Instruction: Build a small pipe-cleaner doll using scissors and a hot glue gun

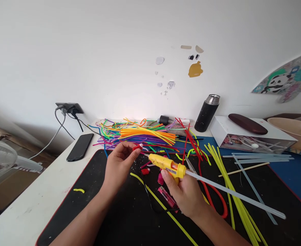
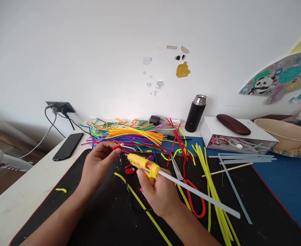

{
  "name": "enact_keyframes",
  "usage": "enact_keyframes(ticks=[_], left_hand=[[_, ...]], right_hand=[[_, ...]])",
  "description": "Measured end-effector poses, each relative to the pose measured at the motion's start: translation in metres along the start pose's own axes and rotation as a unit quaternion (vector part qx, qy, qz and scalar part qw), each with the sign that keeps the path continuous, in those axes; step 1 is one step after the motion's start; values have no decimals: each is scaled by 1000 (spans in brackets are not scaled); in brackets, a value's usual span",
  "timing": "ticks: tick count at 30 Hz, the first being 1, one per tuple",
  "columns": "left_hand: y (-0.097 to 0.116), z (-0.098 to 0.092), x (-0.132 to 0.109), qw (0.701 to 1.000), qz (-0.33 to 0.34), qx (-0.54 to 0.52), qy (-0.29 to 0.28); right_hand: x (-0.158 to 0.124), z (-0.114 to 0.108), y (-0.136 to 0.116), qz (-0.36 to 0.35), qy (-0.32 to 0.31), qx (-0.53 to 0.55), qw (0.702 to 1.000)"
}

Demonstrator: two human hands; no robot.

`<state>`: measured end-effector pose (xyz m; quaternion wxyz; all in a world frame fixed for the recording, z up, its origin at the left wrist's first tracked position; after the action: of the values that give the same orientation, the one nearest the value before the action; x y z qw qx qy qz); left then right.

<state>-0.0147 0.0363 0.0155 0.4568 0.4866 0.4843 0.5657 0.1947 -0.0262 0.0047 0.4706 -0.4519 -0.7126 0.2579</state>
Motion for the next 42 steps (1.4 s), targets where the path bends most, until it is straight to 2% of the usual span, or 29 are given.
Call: enact_keyframes(ticks=[7, 12, 27, 34, 38, 42], left_hand=[[-2, 0, 8, 991, -67, -116, -19], [0, 3, 5, 994, -64, -88, -30], [-3, 4, 2, 996, -37, -56, -54], [-1, 7, -1, 997, -38, -43, -60], [6, -4, 11, 998, 2, -53, -24], [24, -38, 25, 990, 54, -102, 76]], right_hand=[[-1, -2, 0, 22, 13, 26, 999], [-3, -2, 5, 59, 23, 72, 995], [0, -4, -4, 16, 19, 33, 999], [-3, -3, 1, 36, 13, 38, 999], [-2, -4, 4, 48, 18, 38, 998], [2, -9, 5, 47, 40, 66, 996]])
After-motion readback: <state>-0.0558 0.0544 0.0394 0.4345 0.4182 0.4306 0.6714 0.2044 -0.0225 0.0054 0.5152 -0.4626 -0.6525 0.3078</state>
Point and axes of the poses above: each hand's wrist, its own x-axis towards the middle knuckle, its own z-axis out of the palm, y = z × x, the point moved 4 cm from there along x, towards the middle knuckle, and after that the axes turned 7 degrees about -z, right-handed, at the moved point
